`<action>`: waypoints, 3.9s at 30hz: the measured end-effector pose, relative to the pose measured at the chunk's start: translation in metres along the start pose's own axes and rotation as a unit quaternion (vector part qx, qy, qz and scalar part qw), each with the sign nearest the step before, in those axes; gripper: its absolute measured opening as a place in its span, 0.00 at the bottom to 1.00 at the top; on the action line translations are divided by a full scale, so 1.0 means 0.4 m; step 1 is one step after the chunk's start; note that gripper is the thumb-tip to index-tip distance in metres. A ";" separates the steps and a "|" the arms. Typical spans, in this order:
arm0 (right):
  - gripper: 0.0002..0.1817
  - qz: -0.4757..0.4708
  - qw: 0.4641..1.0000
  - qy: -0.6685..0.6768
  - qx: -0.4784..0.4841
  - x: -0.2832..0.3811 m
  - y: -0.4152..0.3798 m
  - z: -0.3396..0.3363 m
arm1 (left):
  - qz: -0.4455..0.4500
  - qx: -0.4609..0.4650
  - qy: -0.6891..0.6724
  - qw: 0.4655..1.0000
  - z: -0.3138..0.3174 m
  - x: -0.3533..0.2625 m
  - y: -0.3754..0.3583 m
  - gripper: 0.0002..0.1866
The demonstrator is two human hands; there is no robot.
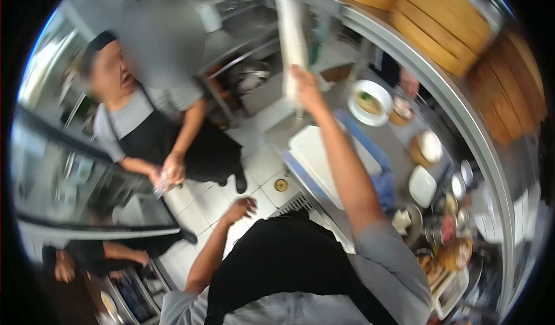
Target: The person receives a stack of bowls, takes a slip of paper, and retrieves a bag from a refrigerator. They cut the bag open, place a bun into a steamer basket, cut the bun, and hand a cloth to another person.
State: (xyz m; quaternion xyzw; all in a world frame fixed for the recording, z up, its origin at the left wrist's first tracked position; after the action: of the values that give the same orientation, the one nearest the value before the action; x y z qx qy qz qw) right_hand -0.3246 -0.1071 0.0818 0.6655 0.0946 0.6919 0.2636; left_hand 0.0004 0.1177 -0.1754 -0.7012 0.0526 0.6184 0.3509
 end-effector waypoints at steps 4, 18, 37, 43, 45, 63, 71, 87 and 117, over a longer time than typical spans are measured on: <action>0.28 0.107 0.993 0.046 0.032 -0.030 -0.074 0.040 | 0.204 -0.141 0.219 0.944 0.041 -0.631 0.048 0.14; 0.10 0.021 0.986 -0.166 0.026 -0.010 -0.484 -0.076 | 0.421 -0.283 0.194 0.840 0.118 -1.006 0.381 0.17; 0.11 0.113 0.968 -0.213 0.073 -0.080 -0.718 -0.133 | 0.622 -0.449 0.348 0.539 -0.007 -1.385 -0.011 0.27; 0.11 0.202 0.944 -0.180 0.190 -0.082 -0.814 -0.024 | 0.365 -0.364 0.427 0.743 -0.032 -1.142 0.263 0.17; 0.12 0.200 0.934 -0.186 0.230 -0.088 -0.850 -0.011 | 0.405 -0.336 0.396 0.752 0.098 -1.088 0.219 0.16; 0.16 0.296 0.863 -0.136 0.386 -0.172 -0.954 -0.020 | 0.432 0.196 -0.202 0.857 0.211 -1.224 0.005 0.18; 0.15 0.372 0.838 -0.074 0.392 -0.315 -1.014 -0.027 | 0.475 -0.202 0.192 0.835 0.148 -0.976 0.245 0.14; 0.14 0.355 0.818 -0.054 0.448 -0.243 -0.946 0.031 | 0.419 -0.227 0.148 0.867 0.155 -0.892 0.144 0.15; 0.28 -0.041 0.872 -0.465 0.147 -0.248 -0.607 -0.087 | 0.420 -0.235 0.205 0.852 0.116 -0.868 0.093 0.15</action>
State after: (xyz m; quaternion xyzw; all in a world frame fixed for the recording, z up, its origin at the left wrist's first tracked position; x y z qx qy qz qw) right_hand -0.3029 0.0566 -0.1248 0.9369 0.0894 0.2690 0.2045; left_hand -0.1368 -0.0092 0.1233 -0.7846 0.2664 0.5430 -0.1364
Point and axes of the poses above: each hand's wrist, its own y-axis towards the middle knuckle, its own z-axis out of the palm, x = y × z, the point moved 5 cm from there along y, towards the middle knuckle, and after that the axes turned 10 degrees about y, right-handed, at the moved point
